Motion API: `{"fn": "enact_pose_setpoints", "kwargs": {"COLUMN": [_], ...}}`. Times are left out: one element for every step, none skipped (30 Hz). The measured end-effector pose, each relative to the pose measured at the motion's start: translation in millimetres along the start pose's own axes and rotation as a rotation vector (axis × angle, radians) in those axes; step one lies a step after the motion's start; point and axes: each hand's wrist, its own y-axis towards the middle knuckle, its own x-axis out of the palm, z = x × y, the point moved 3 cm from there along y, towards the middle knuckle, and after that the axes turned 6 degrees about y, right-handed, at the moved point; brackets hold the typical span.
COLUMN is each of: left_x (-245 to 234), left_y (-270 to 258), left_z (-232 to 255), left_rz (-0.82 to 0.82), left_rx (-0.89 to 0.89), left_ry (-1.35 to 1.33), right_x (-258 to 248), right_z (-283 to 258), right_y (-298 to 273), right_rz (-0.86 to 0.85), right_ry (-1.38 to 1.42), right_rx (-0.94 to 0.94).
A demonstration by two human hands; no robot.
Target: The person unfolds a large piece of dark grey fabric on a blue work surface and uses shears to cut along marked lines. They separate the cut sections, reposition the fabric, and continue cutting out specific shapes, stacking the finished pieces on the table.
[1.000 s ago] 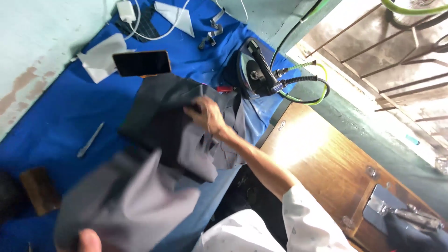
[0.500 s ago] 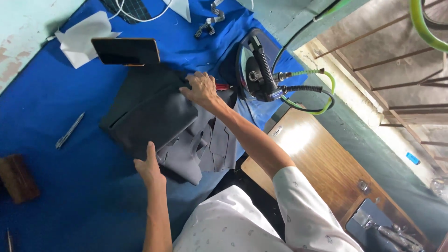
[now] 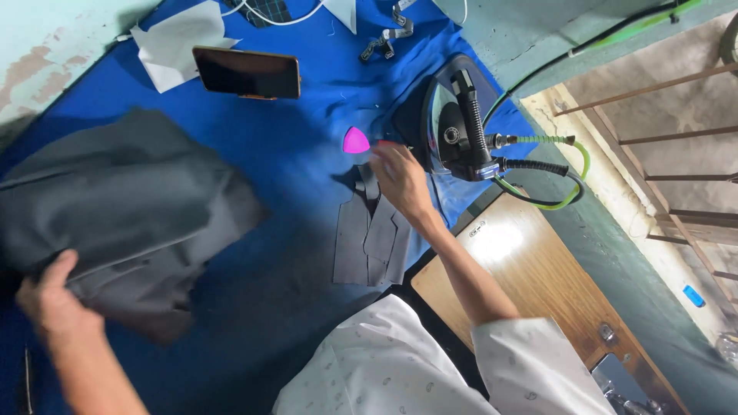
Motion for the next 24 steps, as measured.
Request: {"fn": "enact_pose_setpoints", "kwargs": {"left_x": [-23.8, -50.5, -81.3, -109.3, -81.5, -50.6, -20.1, 10.9, 41.8, 72.1, 96.3, 122.4, 148.2, 159.2, 174.5, 189.8, 195.5, 203.2, 209.6, 210.5, 213.0, 216.2, 210.7, 205.2], "left_y": [22.7, 52.0, 76.1, 97.0, 59.4, 9.7, -49.8, -78.2, -107.5, -137.3, -165.6, -192.8, -221.0, -243.2, -266.3, -289.6, -296.3, -304.1, -311.8, -307.1, -298.4, -290.6, -286.1, -280.9], "left_z": [-8.4, -50.2, -76.5, -94.1, -68.7, -33.6, 6.4, 1.4, -4.5, -10.3, -34.3, -60.0, -86.4, -102.4, -120.6, -138.6, -138.2, -138.4, -138.6, -139.9, -141.9, -143.6, -127.8, -115.2], "left_rz": [0.005, 0.001, 0.075, 0.143, 0.135, 0.266, 0.386, 0.379, 0.198, 0.020, 0.023, -0.043, -0.109, -0.103, -0.196, -0.291, -0.279, -0.340, -0.400, -0.387, -0.480, -0.560, -0.557, -0.599], "left_rx": [0.044, 0.044, 0.269, 0.494, 0.491, 0.704, 0.925, 0.923, 0.944, 0.956, 0.947, 0.896, 0.840, 0.827, 0.808, 0.786, 0.770, 0.790, 0.808, 0.789, 0.649, 0.509, 0.508, 0.298], "left_ry": [0.080, 0.078, 0.441, 0.810, 0.812, 0.980, 1.137, 1.138, 0.932, 0.719, 0.723, 0.804, 0.885, 0.889, 0.962, 1.033, 1.034, 1.058, 1.083, 1.086, 0.858, 0.625, 0.627, 0.420], "right_x": [-12.6, -9.3, -6.9, -4.7, 1.7, 8.5, 16.0, 21.7, 26.7, 32.0, 29.6, 26.9, 24.3, 26.6, 27.4, 28.4, 26.8, 25.4, 25.0, 21.1, 18.1, 14.2, 16.2, 18.9], "right_z": [-5.3, 0.0, 7.3, 15.1, 13.1, 16.4, 19.4, 26.2, 33.5, 40.3, 25.7, 12.1, -1.2, 6.5, 14.7, 22.7, 23.3, 24.3, 24.8, 21.3, 19.3, 17.5, 16.5, 18.0], "right_y": [-17.4, -35.3, -56.0, -77.0, -88.9, -101.8, -114.3, -121.6, -130.4, -139.7, -134.1, -129.8, -125.8, -127.5, -128.5, -130.0, -127.3, -125.2, -123.6, -125.6, -125.6, -125.3, -126.6, -130.2], "right_rz": [0.085, 0.087, 0.083, 0.078, 0.078, 0.075, 0.070, 0.070, 0.086, 0.101, 0.091, 0.131, 0.169, 0.155, 0.156, 0.157, 0.138, 0.127, 0.113, 0.092, 0.113, 0.133, 0.130, 0.196], "right_ry": [-0.038, -0.041, -0.015, 0.010, 0.005, 0.068, 0.133, 0.129, 0.026, -0.078, -0.080, -0.017, 0.046, 0.043, 0.020, -0.004, -0.007, 0.017, 0.043, 0.041, 0.154, 0.267, 0.268, 0.513], "right_rx": [-0.004, -0.005, 0.055, 0.114, 0.121, 0.303, 0.482, 0.487, 0.521, 0.553, 0.553, 0.602, 0.649, 0.649, 0.642, 0.634, 0.627, 0.644, 0.662, 0.657, 0.690, 0.724, 0.723, 0.828]}}
